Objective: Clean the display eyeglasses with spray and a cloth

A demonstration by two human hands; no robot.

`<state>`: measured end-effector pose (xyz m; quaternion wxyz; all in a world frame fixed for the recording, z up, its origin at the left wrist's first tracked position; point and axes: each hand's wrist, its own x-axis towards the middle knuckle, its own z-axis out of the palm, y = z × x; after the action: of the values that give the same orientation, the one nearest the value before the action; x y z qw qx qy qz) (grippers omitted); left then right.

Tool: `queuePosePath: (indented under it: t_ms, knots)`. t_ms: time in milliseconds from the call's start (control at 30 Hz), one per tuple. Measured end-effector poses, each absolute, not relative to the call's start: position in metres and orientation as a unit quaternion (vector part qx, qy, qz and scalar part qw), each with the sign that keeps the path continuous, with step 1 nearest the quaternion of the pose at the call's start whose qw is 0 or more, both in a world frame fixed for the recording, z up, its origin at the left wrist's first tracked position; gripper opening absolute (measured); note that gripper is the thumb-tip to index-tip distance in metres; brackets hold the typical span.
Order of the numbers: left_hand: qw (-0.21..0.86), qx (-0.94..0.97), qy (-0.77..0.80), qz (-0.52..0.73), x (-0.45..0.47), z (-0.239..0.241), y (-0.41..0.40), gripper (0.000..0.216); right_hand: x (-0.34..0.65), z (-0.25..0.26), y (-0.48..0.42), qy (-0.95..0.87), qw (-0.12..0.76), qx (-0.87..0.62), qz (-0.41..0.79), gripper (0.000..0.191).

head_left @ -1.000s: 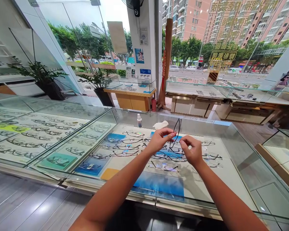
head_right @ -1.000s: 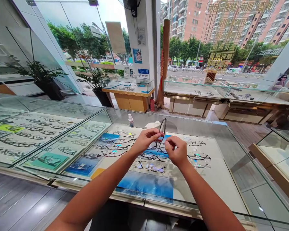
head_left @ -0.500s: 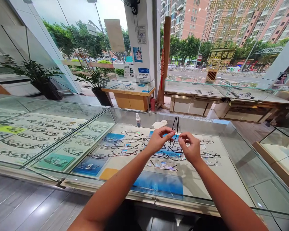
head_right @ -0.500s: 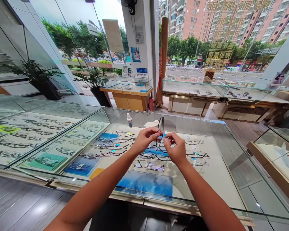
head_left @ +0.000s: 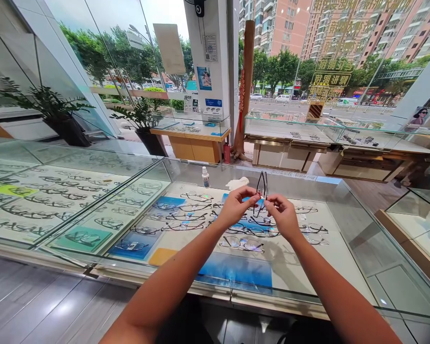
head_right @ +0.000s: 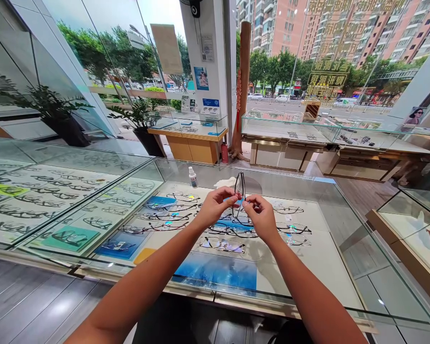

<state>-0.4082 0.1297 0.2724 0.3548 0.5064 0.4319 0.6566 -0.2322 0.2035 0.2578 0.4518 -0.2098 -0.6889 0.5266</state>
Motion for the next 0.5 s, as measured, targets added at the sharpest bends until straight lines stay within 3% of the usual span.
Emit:
queuePosePath:
  t_ms: [500]
  knots:
    - [0.258, 0.548, 0.53, 0.593, -0.43, 0.276, 0.131, 0.036, -0.196, 0.287, 0.23, -0.666, 0.613, -0.345, 0.248, 0.031]
